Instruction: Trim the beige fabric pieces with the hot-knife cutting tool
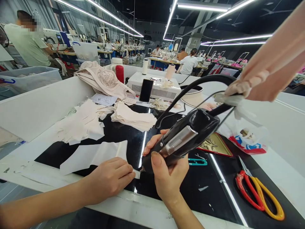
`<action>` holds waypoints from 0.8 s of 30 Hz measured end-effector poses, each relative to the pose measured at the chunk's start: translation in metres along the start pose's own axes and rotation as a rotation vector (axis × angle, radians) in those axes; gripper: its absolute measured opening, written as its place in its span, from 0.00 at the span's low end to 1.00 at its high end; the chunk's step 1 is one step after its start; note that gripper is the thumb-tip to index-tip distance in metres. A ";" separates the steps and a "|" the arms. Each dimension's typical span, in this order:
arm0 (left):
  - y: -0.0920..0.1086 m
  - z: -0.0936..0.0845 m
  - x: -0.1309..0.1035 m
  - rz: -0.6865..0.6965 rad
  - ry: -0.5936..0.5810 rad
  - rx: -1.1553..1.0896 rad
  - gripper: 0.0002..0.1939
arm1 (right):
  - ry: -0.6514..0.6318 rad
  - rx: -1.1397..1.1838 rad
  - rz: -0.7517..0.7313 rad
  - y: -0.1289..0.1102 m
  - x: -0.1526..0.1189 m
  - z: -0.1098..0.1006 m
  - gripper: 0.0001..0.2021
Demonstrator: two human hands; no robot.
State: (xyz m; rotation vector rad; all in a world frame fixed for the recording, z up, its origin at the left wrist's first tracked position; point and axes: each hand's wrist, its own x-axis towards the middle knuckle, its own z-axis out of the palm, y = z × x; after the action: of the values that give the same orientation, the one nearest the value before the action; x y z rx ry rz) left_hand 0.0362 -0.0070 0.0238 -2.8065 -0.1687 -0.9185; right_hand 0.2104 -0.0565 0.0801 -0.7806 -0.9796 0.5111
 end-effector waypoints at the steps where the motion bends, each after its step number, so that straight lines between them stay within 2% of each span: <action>1: 0.001 0.000 0.000 0.001 0.000 0.004 0.10 | -0.009 -0.001 -0.001 0.001 -0.001 0.000 0.18; 15: 0.006 0.005 0.000 -0.006 0.030 -0.002 0.09 | -0.048 -0.044 -0.010 0.004 -0.006 -0.003 0.14; 24: 0.006 0.003 0.000 -0.002 -0.002 0.028 0.11 | -0.014 0.012 0.004 -0.005 -0.008 -0.006 0.17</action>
State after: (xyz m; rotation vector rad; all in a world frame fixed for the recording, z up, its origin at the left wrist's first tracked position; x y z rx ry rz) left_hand 0.0388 -0.0120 0.0203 -2.7827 -0.1829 -0.9064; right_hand 0.2116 -0.0672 0.0777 -0.7699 -0.9868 0.5259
